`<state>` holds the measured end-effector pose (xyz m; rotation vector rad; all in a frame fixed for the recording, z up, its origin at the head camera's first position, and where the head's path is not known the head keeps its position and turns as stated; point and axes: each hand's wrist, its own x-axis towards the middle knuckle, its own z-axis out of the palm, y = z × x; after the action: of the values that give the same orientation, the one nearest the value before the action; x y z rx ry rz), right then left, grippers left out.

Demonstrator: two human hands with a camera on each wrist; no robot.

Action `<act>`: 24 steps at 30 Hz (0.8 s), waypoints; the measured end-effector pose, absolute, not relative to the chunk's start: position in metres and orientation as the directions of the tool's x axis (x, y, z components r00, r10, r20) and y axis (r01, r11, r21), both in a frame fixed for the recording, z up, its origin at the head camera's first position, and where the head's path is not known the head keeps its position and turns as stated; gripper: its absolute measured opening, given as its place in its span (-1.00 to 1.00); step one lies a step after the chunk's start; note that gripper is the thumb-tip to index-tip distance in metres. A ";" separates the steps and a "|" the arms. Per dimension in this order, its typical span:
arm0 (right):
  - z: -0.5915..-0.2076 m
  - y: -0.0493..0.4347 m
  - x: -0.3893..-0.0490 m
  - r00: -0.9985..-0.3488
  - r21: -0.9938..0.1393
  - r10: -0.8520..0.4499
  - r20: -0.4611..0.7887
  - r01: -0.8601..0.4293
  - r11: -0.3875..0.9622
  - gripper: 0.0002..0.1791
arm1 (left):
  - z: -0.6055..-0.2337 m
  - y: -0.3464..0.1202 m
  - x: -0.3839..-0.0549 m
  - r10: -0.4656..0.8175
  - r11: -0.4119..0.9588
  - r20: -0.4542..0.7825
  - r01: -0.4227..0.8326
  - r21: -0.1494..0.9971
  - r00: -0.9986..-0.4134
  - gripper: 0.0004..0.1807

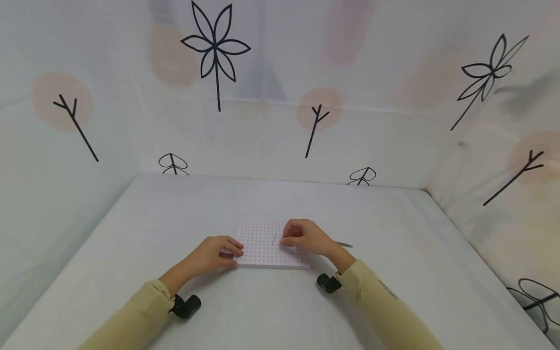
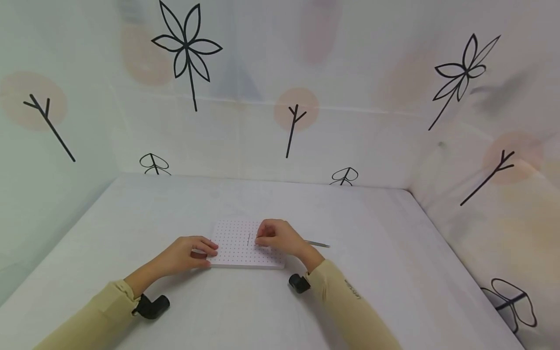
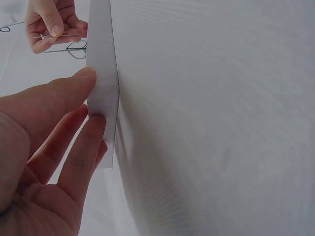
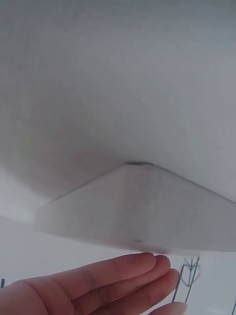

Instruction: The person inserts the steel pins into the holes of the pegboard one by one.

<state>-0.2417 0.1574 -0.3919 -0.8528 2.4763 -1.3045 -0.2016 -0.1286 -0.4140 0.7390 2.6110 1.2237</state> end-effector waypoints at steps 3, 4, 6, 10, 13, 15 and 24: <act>-0.392 0.155 -0.243 -0.812 -0.801 -0.580 0.070 -0.392 0.452 -0.90 | -0.413 -0.128 -0.201 0.498 0.547 0.054 0.362 0.755 -0.866 -0.76; -0.393 0.154 -0.244 -0.812 -0.797 -0.579 0.069 -0.394 0.457 -0.90 | -0.413 -0.128 -0.201 0.499 0.548 0.056 0.365 0.753 -0.865 -0.76; -0.393 0.152 -0.245 -0.814 -0.795 -0.577 0.066 -0.392 0.462 -0.89 | -0.413 -0.128 -0.201 0.501 0.547 0.060 0.370 0.751 -0.863 -0.76; -0.394 0.150 -0.247 -0.813 -0.797 -0.579 0.064 -0.390 0.461 -0.89 | -0.414 -0.129 -0.202 0.511 0.540 0.071 0.384 0.749 -0.857 -0.76; -0.395 0.149 -0.248 -0.814 -0.799 -0.577 0.065 -0.389 0.459 -0.89 | -0.413 -0.129 -0.202 0.509 0.541 0.072 0.384 0.749 -0.858 -0.76; -0.395 0.148 -0.248 -0.813 -0.792 -0.578 0.073 -0.399 0.462 -0.89 | -0.413 -0.129 -0.201 0.508 0.541 0.071 0.383 0.749 -0.858 -0.76; -0.394 0.143 -0.248 -0.830 -0.746 -0.556 0.041 -0.395 0.536 -0.89 | -0.413 -0.130 -0.202 0.506 0.543 0.069 0.380 0.749 -0.859 -0.76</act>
<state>-0.2484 0.1427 -0.3940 -0.8071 2.5716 -1.1720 -0.2018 -0.1300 -0.4134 0.7588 2.6201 1.2142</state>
